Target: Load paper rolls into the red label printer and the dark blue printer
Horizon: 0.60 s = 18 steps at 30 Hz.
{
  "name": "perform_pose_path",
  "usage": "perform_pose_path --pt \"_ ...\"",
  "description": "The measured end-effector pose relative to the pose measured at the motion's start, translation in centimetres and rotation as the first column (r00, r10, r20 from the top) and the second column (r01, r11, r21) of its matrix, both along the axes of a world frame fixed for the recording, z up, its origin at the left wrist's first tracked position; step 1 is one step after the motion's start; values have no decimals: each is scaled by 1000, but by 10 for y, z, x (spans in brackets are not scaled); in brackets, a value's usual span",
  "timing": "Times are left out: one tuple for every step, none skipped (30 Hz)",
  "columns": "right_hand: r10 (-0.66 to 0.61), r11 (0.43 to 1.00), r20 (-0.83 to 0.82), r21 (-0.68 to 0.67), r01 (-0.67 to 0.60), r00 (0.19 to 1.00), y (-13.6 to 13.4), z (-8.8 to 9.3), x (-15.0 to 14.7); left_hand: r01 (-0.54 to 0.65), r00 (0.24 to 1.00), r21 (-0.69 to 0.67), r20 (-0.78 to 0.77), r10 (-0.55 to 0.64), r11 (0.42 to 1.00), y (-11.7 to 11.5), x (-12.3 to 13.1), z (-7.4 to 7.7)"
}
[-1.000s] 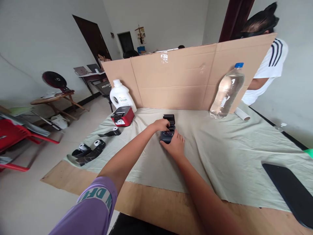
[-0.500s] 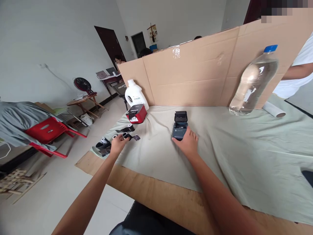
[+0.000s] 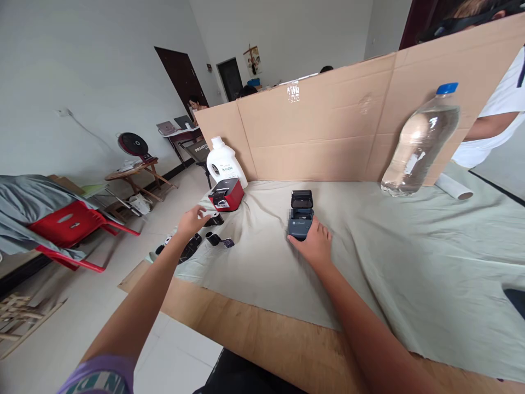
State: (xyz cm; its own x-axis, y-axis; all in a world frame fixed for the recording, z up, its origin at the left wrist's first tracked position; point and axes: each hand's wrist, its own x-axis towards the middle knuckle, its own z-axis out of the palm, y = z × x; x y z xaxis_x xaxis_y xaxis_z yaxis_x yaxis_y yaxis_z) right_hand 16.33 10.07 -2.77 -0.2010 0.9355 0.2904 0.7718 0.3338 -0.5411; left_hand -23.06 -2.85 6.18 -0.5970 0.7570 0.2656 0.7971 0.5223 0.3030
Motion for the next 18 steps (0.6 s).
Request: perform_pose_path --pt "-1 1000 0 -1 1 1000 0 0 0 59 998 -73 28 -57 996 12 -4 0" --pt "-3 1000 1 -2 3 1000 0 0 0 98 994 -134 55 -91 986 23 -8 -1" --pt "-8 1000 2 -4 8 1000 0 0 0 125 991 -177 77 -112 976 31 -10 -3" --pt "-10 1000 3 -5 10 1000 0 1 0 136 989 -199 88 -120 970 38 -12 -5" --pt "-10 1000 2 -6 10 1000 0 1 0 139 988 -204 92 -123 969 42 -13 -7" --pt "-8 1000 -1 -6 8 1000 -1 1 -1 143 988 -197 92 -127 970 44 -13 -8" --pt "-4 1000 -8 -3 4 1000 -1 1 -1 149 987 -188 91 -134 971 45 -12 -8" --pt "0 1000 -16 1 0 1000 -1 1 -1 153 987 -178 84 -140 972 45 -10 -6" --pt "4 1000 -24 5 -4 1000 -1 1 -1 155 986 -156 76 -145 976 45 -7 -4" --pt "4 1000 -30 6 -4 1000 -1 1 -1 161 985 -113 82 -152 980 45 -3 0" --pt "3 1000 -33 3 -3 999 -1 1 -1 177 979 -47 116 -171 983 45 4 4" --pt "3 1000 -35 -2 -3 999 -1 0 -1 201 961 42 184 -205 979 47 13 9" --pt "2 1000 -35 -10 -2 999 -1 0 -2 223 923 148 284 -258 963 50 25 15" --pt "2 1000 -38 -17 -2 999 -1 -1 -2 239 856 263 398 -331 935 54 39 20" --pt "3 1000 -46 -25 -4 999 0 -2 -3 237 762 364 506 -405 901 59 56 25" --pt "0 999 -62 -35 -2 998 0 -3 -3 230 664 443 580 -472 867 66 75 29" --pt "-10 999 -93 -51 5 996 1 -3 -4 221 581 504 620 -527 835 72 95 32" --pt "-20 998 -146 -68 10 989 2 -2 -4 220 512 545 642 -571 809 79 116 34"
